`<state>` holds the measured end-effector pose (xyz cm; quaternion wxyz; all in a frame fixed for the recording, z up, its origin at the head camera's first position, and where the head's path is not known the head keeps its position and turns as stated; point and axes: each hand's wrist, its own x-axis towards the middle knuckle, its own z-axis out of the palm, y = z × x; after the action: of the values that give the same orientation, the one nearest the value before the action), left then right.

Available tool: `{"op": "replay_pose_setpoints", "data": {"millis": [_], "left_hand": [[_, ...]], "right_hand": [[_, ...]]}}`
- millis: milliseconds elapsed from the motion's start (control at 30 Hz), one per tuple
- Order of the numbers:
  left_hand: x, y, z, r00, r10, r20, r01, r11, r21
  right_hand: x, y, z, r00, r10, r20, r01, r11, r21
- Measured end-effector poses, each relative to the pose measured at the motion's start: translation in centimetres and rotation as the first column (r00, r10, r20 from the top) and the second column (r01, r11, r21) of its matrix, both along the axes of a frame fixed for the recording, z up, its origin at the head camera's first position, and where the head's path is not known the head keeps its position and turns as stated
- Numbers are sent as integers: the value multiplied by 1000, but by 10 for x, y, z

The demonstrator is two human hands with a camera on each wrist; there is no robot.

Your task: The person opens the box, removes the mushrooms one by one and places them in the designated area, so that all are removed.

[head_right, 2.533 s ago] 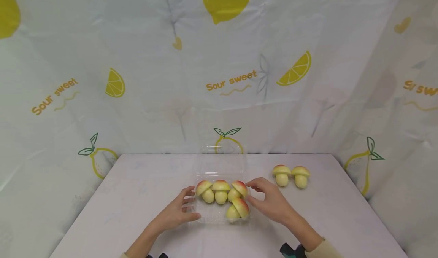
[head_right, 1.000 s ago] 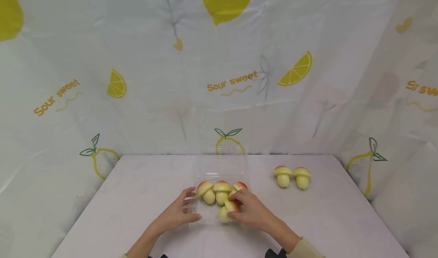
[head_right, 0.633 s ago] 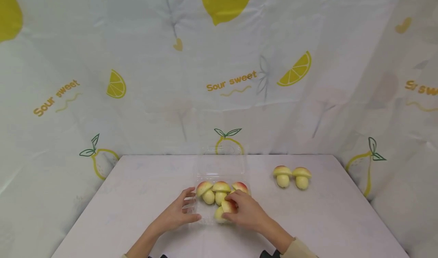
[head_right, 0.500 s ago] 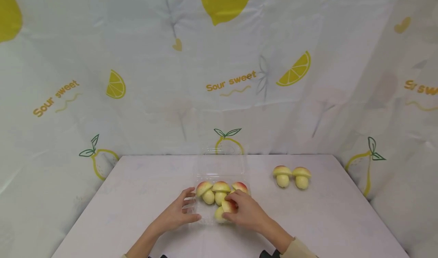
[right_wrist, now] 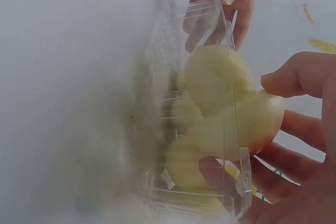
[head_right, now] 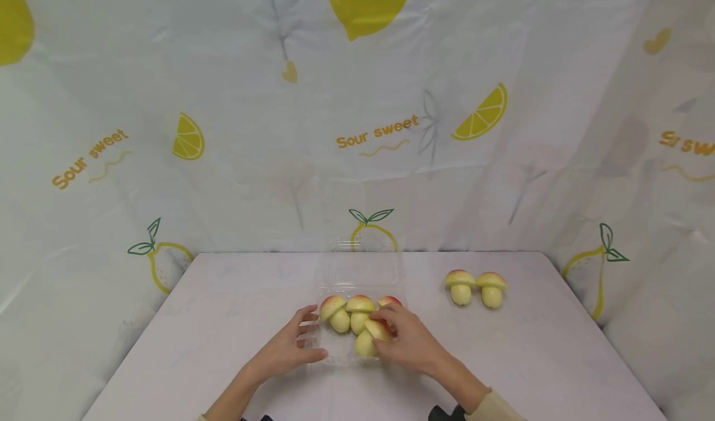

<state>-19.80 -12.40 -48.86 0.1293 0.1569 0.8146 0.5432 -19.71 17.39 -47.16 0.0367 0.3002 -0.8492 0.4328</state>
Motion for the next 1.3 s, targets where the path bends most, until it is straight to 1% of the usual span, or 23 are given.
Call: {"op": "replay_pose_setpoints", "data": {"millis": [67, 167, 233, 500, 633, 767, 967, 1100, 1167, 1300], "left_hand": [[0, 0, 0, 1000, 0, -5, 0, 1000, -1], [0, 0, 0, 1000, 0, -7, 0, 1000, 5], [0, 0, -1, 1000, 0, -5, 0, 1000, 9], [1, 0, -1, 1000, 2, 4, -3, 1000, 8], [0, 0, -1, 1000, 5, 5, -5, 1000, 9], [1, 0, 0, 1000, 4, 4, -4, 1000, 7], [-2, -1, -2, 1000, 5, 6, -5, 1000, -4], [-3, -1, -3, 1000, 9, 3, -9, 1000, -18], [-3, -1, -4, 1000, 9, 1, -9, 1000, -21], [-3, -1, -2, 1000, 8, 6, -8, 1000, -18]], "right_hand": [[0, 2, 2, 1000, 5, 23, -4, 1000, -16], [0, 4, 3, 999, 5, 33, -4, 1000, -29], [-1, 6, 4, 1000, 3, 28, -2, 999, -32], [-3, 14, 8, 999, -12, -39, 11, 999, -35], [-4, 19, 12, 1000, -11, -26, 10, 999, -50], [-4, 26, 18, 999, -44, 6, 44, 998, -46], [-5, 37, 25, 995, -99, -5, 99, 994, -45], [-6, 45, 29, 993, -122, 5, 122, 992, -33], [-7, 49, 31, 992, -123, -1, 123, 992, -33], [-9, 55, 34, 992, -114, -57, 112, 993, -40]]}}
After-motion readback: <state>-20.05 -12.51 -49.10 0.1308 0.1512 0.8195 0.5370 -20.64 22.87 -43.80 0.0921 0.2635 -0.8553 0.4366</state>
